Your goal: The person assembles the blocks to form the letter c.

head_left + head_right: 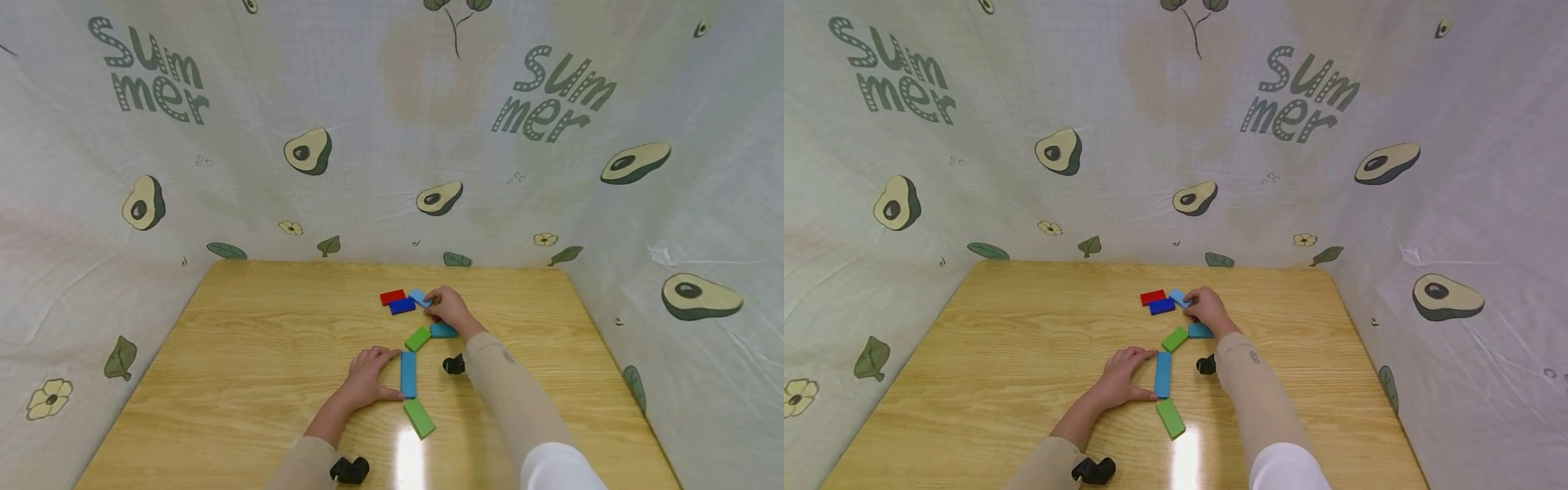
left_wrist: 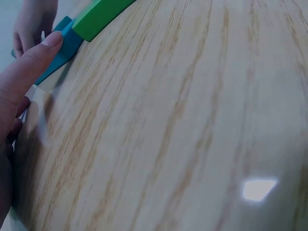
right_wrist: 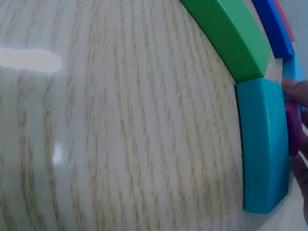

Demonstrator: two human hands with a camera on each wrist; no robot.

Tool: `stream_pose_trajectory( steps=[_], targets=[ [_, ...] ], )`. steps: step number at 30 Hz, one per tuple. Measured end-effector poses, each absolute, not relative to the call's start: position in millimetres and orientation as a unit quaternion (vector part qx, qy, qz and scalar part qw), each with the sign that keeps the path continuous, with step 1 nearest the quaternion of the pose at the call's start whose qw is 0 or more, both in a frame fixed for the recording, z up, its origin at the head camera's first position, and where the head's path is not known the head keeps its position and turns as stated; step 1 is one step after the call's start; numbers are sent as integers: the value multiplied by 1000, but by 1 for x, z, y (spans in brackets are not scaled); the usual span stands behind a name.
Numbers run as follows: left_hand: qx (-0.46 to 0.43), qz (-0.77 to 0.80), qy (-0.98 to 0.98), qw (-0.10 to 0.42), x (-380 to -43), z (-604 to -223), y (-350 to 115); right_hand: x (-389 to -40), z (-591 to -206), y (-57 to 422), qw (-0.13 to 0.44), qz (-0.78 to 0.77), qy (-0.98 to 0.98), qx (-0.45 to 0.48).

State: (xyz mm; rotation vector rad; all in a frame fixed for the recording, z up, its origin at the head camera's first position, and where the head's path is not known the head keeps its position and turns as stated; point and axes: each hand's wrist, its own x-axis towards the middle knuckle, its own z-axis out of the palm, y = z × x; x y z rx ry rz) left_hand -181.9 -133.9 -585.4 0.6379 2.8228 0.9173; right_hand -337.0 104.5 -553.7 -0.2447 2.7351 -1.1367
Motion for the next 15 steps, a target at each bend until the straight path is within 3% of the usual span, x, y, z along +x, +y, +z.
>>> stream_pose_trajectory(
  steps=[15],
  targets=[
    [211,307,926,51,-181,-583,-132,-332,-554,104,47,-385,920,-63]
  ],
)
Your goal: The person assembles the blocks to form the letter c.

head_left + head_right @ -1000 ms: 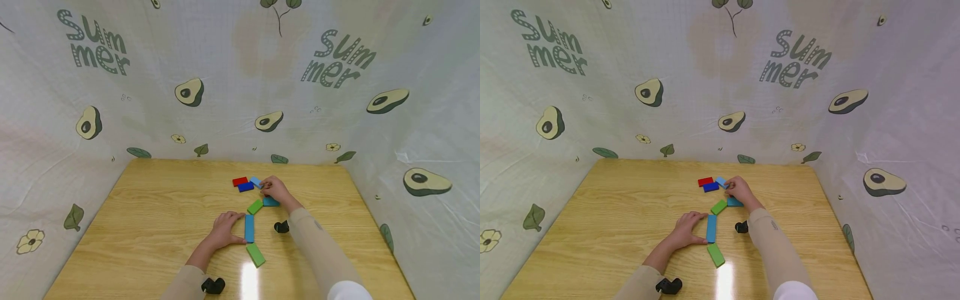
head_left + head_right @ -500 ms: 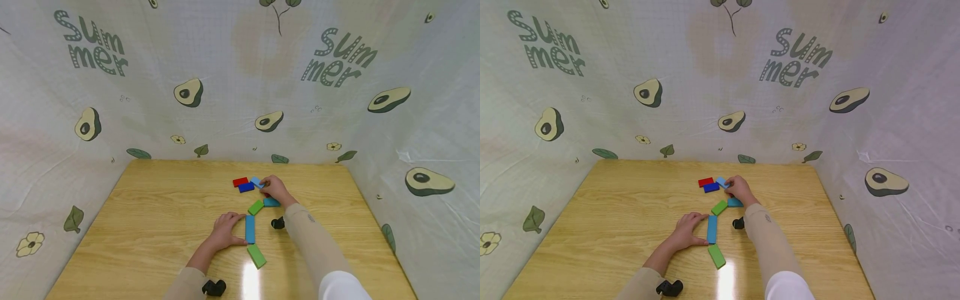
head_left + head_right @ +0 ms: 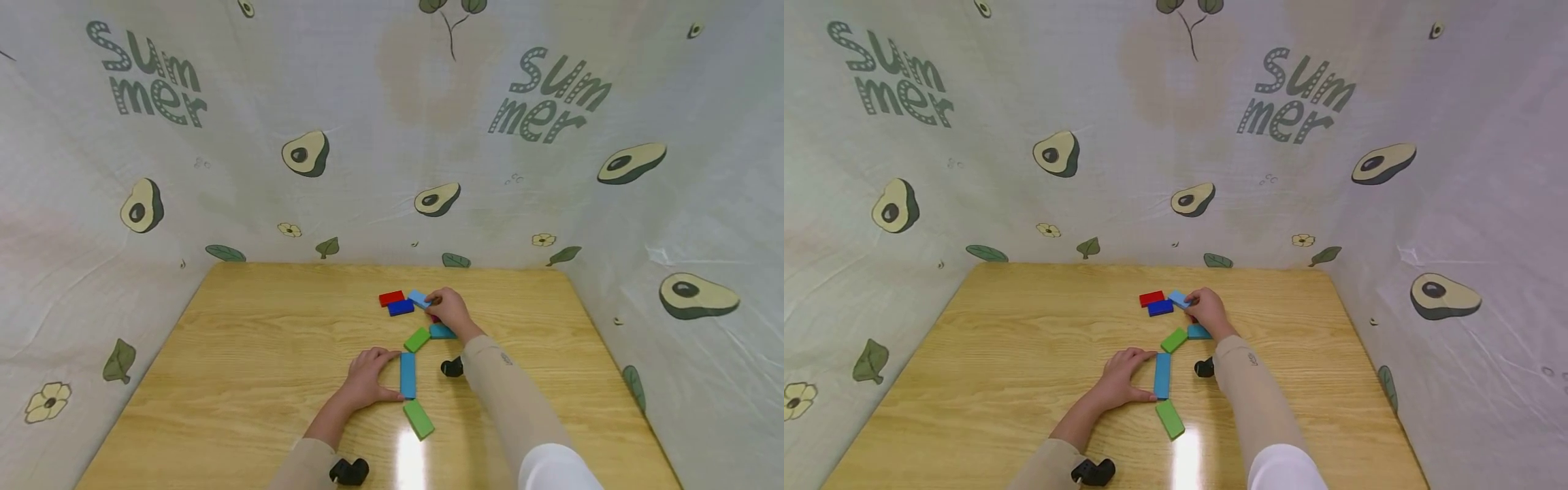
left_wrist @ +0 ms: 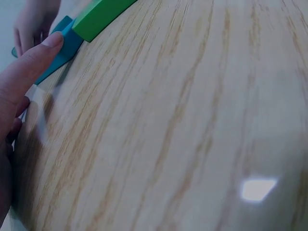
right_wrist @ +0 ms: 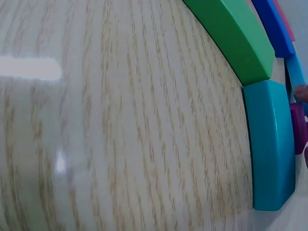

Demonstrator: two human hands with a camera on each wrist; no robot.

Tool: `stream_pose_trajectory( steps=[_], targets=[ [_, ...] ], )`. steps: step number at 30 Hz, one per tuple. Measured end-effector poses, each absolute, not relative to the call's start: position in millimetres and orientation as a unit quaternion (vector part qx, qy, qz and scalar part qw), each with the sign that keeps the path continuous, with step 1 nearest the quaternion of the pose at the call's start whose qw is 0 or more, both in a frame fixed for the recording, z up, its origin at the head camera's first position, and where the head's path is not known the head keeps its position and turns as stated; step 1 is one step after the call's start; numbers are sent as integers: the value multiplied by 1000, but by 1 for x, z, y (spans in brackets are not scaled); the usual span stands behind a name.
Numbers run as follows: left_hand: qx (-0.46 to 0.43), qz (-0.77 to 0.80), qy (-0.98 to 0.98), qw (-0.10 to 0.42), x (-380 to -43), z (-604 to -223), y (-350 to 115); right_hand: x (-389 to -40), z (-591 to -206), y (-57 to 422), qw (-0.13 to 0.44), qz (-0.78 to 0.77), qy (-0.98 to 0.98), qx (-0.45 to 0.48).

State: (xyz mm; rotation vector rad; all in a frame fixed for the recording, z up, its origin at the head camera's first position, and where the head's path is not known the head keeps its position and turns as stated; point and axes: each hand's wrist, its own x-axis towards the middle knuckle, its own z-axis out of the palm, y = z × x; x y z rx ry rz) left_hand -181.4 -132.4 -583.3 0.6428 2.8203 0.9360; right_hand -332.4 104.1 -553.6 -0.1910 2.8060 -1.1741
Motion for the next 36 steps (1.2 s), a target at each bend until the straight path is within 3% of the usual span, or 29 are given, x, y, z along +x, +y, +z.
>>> stream_pose_trajectory(
  steps=[19,36],
  targets=[
    [217,314,923,41,-177,-583,-132,-305,-530,134,17,-431,899,-77],
    [213,319,922,56,-177,-582,-132,-256,-510,158,-27,-449,883,-134]
  ],
)
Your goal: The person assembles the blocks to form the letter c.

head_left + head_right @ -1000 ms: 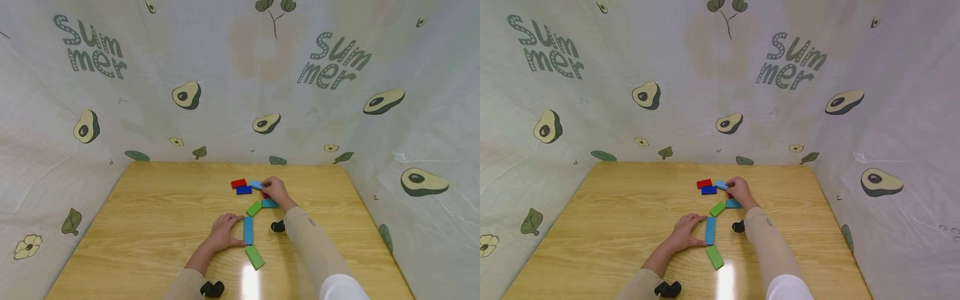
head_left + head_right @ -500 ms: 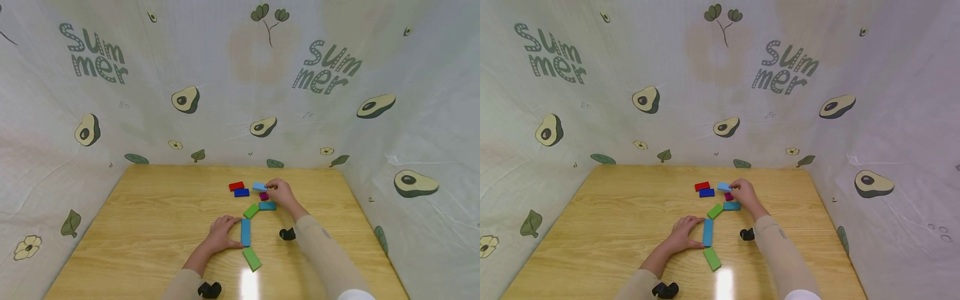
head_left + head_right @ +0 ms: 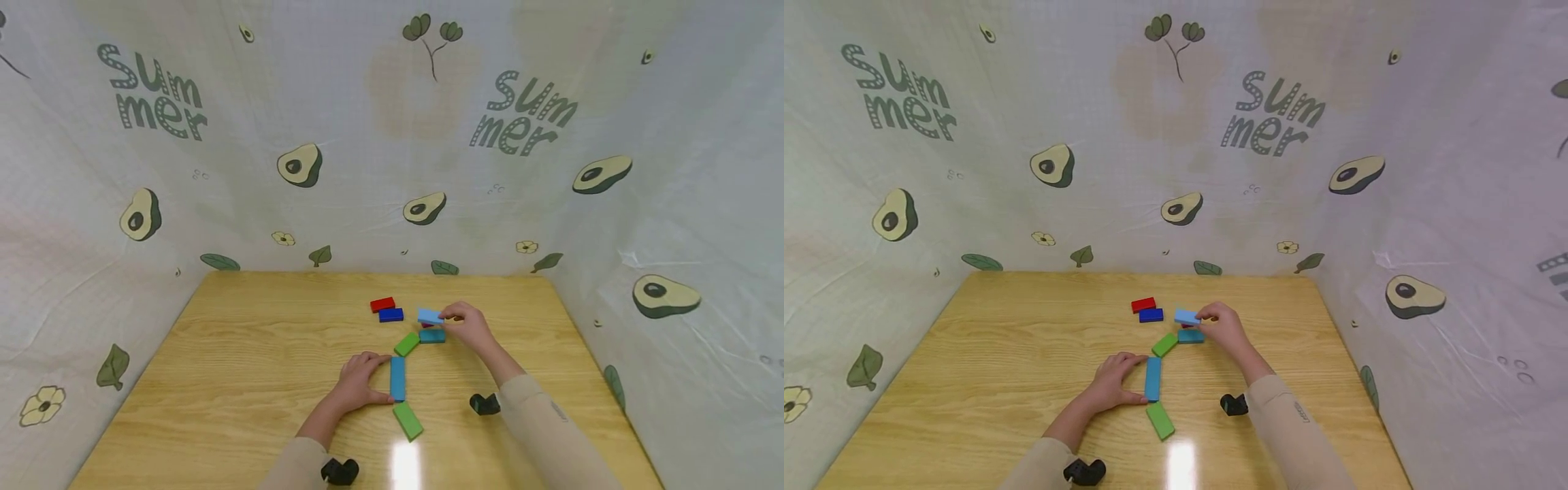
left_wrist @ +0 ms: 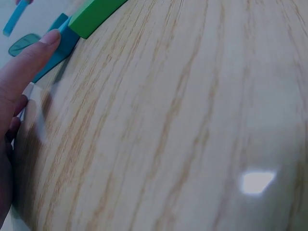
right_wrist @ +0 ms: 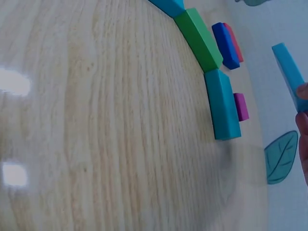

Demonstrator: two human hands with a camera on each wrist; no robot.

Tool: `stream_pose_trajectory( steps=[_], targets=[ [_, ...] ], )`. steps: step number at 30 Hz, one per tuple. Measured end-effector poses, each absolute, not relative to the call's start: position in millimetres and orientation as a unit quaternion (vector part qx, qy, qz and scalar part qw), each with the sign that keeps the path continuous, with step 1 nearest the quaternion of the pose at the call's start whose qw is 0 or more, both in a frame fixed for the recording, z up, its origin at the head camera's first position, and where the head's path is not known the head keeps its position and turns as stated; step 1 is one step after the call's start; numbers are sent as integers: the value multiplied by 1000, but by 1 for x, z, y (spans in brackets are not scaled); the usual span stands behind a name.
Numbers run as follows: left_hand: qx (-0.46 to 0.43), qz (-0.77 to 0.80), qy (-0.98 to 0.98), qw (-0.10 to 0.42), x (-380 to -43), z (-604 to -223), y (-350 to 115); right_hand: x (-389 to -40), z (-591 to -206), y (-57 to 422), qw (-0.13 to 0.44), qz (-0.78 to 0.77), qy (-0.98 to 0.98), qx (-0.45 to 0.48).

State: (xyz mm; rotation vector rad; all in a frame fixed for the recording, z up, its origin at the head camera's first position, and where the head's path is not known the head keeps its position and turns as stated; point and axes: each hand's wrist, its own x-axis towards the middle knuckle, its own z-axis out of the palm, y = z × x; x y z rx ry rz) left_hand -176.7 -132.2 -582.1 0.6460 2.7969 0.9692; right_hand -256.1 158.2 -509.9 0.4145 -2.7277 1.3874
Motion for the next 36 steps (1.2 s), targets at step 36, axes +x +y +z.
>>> stream_pose_trajectory(
  steps=[36],
  targets=[
    [209,312,924,69,-181,-580,-132,-140,-550,178,-1,501,-863,69]
  ],
)
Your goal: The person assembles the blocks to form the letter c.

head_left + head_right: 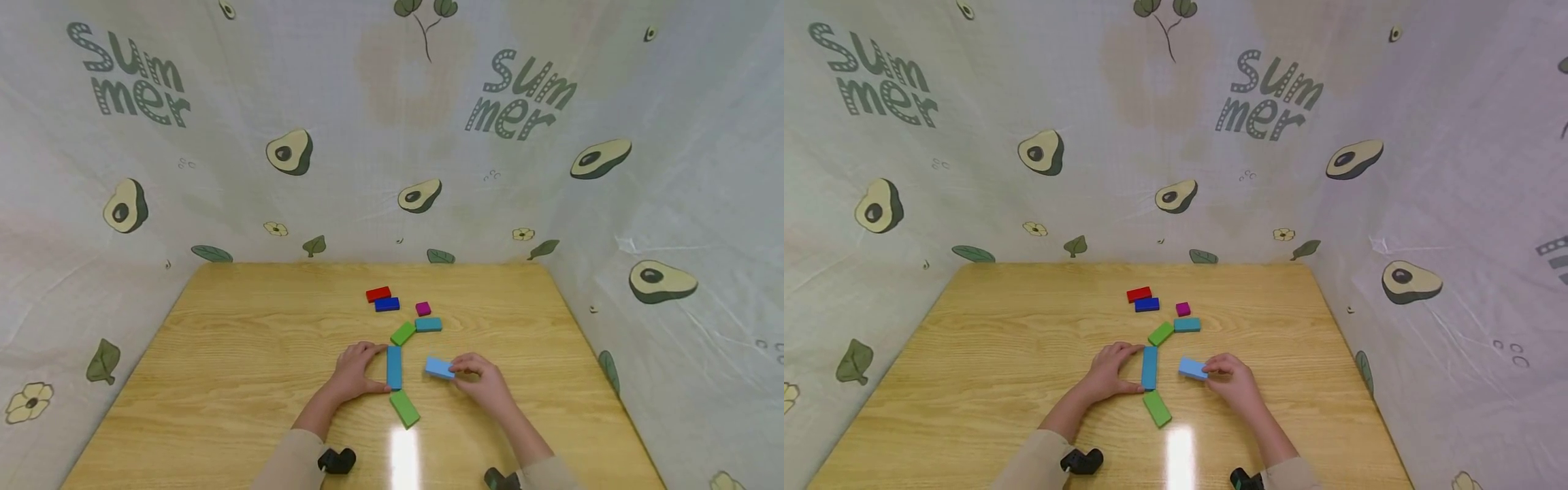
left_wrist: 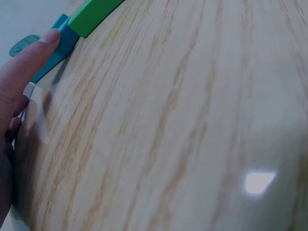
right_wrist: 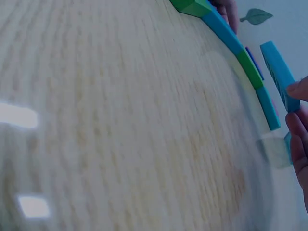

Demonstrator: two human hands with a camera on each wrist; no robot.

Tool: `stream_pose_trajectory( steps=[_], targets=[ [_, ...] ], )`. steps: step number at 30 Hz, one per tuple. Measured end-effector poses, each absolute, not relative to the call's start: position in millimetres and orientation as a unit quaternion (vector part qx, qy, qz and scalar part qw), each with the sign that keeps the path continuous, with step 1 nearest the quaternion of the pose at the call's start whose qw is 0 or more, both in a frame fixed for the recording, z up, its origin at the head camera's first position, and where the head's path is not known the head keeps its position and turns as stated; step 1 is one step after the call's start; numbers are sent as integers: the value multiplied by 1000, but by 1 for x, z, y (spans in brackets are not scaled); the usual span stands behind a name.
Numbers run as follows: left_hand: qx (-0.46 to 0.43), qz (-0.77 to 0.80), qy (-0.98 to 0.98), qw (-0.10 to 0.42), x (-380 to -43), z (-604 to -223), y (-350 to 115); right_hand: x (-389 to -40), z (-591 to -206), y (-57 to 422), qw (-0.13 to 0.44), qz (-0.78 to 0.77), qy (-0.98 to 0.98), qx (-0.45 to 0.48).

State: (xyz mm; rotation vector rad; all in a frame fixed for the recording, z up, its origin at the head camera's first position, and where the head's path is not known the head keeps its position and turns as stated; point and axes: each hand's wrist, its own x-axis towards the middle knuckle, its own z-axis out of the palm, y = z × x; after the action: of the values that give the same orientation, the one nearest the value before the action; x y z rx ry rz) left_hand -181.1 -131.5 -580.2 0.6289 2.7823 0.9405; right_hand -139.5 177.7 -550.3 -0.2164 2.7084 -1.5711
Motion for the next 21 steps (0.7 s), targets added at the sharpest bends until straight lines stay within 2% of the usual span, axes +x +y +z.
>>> stream_pose_trajectory(
  steps=[21],
  targets=[
    [218,323,919,57,-181,-579,-132,-93,-572,169,-16,-520,854,-20]
  ],
)
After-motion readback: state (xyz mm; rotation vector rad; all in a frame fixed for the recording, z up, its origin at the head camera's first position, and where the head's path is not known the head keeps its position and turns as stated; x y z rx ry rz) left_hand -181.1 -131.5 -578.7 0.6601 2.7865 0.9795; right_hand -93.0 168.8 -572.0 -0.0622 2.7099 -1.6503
